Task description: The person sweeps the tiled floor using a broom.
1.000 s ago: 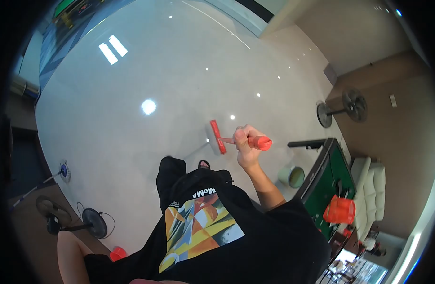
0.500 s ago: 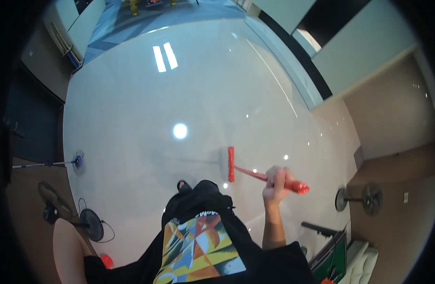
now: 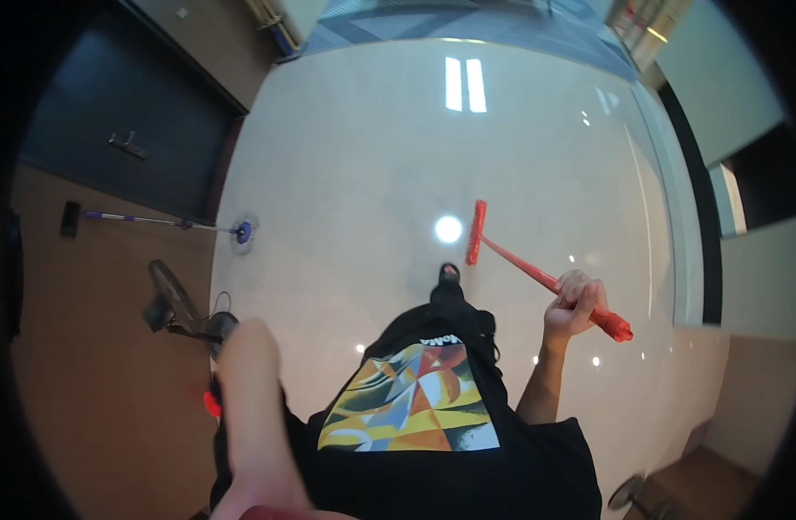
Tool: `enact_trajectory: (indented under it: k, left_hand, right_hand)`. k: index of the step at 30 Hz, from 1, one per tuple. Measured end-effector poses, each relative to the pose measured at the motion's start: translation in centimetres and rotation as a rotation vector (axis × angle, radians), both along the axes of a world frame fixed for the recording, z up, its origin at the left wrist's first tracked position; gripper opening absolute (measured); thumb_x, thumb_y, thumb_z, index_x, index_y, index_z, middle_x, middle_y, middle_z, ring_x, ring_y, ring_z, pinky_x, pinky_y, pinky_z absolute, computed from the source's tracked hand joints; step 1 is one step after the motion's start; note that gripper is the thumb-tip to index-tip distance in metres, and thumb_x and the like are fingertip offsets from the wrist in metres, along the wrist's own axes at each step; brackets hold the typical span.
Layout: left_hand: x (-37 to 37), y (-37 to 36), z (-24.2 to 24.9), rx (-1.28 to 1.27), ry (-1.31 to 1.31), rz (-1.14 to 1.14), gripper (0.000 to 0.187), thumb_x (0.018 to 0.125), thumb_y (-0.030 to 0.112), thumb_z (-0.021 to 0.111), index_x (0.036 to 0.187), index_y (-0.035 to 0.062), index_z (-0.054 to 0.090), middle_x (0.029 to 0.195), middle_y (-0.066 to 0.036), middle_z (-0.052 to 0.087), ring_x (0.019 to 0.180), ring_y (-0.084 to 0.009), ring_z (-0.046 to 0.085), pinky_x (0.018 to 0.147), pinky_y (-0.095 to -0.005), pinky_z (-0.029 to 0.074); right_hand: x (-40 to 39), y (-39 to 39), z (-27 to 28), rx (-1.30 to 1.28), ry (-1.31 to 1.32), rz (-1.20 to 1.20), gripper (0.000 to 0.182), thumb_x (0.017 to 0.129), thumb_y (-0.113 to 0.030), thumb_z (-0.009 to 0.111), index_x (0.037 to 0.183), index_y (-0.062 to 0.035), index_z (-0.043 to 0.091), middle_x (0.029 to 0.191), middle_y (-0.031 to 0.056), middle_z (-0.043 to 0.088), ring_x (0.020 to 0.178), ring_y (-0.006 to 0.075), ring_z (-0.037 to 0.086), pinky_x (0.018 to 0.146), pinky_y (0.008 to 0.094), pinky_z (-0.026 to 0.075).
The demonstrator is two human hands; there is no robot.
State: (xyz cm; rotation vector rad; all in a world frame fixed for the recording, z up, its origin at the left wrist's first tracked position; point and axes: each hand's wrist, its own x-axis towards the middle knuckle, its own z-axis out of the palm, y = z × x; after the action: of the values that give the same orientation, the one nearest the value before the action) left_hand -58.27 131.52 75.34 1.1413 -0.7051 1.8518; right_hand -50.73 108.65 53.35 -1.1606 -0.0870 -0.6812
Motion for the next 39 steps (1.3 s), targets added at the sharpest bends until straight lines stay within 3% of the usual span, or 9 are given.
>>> enact_trajectory:
  k: [5,7,14,19,23,29,31,34,39]
  left_hand:
    - [10.2,1.6,-9.1,-0.01,-0.056,0.095,0.019,0.087,0.024,0.057,0.088,0.0059,0.059,0.089,0.002,0.059,0.076,-0.0211,0.058,0.075,-0.0343,0.048]
    - [14.2,4.2,-16.8,0.305,0.942,0.214,0.009,0.086,0.007,0.061,0.094,0.0055,0.058,0.099,-0.014,0.058,0.09,-0.0272,0.059,0.073,-0.0353,0.05]
    - [16.3,14.2,-42.1,-0.546,1.922,0.127,0.021,0.088,0.007,0.056,0.108,0.0016,0.061,0.098,-0.011,0.062,0.082,-0.017,0.063,0.072,-0.0278,0.052]
    - [28.1,21.7,-45.4,-0.563,2.113,0.138,0.027,0.086,0.015,0.06,0.11,0.0014,0.061,0.098,-0.013,0.064,0.085,-0.0189,0.065,0.073,-0.03,0.052]
    - [41.0,24.4,-48.2,0.233,2.133,0.273,0.063,0.079,0.027,0.068,0.133,0.0046,0.045,0.121,-0.021,0.052,0.108,-0.0338,0.056,0.092,-0.042,0.047]
    - [58.9,29.0,-46.7,0.611,1.711,0.214,0.066,0.075,0.025,0.071,0.133,0.0058,0.045,0.124,-0.018,0.055,0.112,-0.0355,0.056,0.091,-0.0423,0.048]
    - [63.8,31.8,-49.2,0.3,2.132,-0.176,0.052,0.074,0.025,0.074,0.121,0.0074,0.057,0.099,-0.015,0.067,0.092,-0.031,0.065,0.08,-0.041,0.051]
    - [69.0,34.9,-51.7,0.266,2.104,-0.014,0.029,0.077,0.023,0.069,0.104,0.0134,0.067,0.079,-0.013,0.068,0.079,-0.0327,0.067,0.071,-0.0429,0.052]
    - [73.7,41.6,-56.4,0.194,2.208,0.273,0.016,0.077,0.019,0.064,0.09,0.0132,0.072,0.084,-0.014,0.069,0.082,-0.0352,0.066,0.072,-0.0432,0.052]
  right_hand:
    - [11.8,3.4,-0.7,0.049,-0.09,0.171,0.04,0.095,-0.02,0.051,0.061,-0.0095,0.033,0.049,-0.002,0.033,0.043,0.0091,0.03,0.047,0.0265,0.033]
    - [15.8,4.6,-1.3,0.013,-0.119,0.261,0.041,0.096,-0.023,0.052,0.061,-0.0092,0.035,0.049,-0.0019,0.034,0.043,0.0093,0.032,0.047,0.026,0.034]
    - [29.3,11.6,-2.1,0.011,-0.132,0.414,0.05,0.094,-0.044,0.055,0.062,-0.0091,0.039,0.05,-0.0026,0.037,0.044,0.0097,0.036,0.046,0.0262,0.035]
    - [40.4,19.6,-4.2,0.06,-0.142,0.513,0.05,0.094,-0.043,0.055,0.062,-0.0085,0.04,0.051,-0.002,0.038,0.044,0.0104,0.038,0.047,0.0265,0.036]
    - [48.4,24.3,-3.6,0.024,-0.131,0.71,0.049,0.096,-0.043,0.052,0.061,-0.0104,0.041,0.049,-0.0028,0.037,0.043,0.0092,0.034,0.047,0.0256,0.035]
    - [65.6,29.1,-1.9,0.315,-0.378,1.781,0.04,0.083,-0.025,0.068,0.057,-0.0091,0.043,0.048,-0.0007,0.043,0.041,0.0128,0.042,0.045,0.0306,0.041]
    - [72.1,30.6,-2.9,0.388,-0.39,1.784,0.037,0.081,-0.024,0.068,0.058,-0.0092,0.043,0.049,-0.0003,0.042,0.043,0.014,0.044,0.048,0.0313,0.042]
    - [78.3,33.5,-3.5,0.349,0.118,0.872,0.035,0.088,-0.029,0.054,0.062,-0.0086,0.045,0.052,0.0007,0.037,0.049,0.0169,0.043,0.053,0.0313,0.04]
    - [89.7,41.5,-8.0,0.386,0.276,1.35,0.039,0.088,-0.021,0.052,0.053,-0.0078,0.04,0.049,0.004,0.041,0.048,0.0169,0.044,0.052,0.0314,0.04]
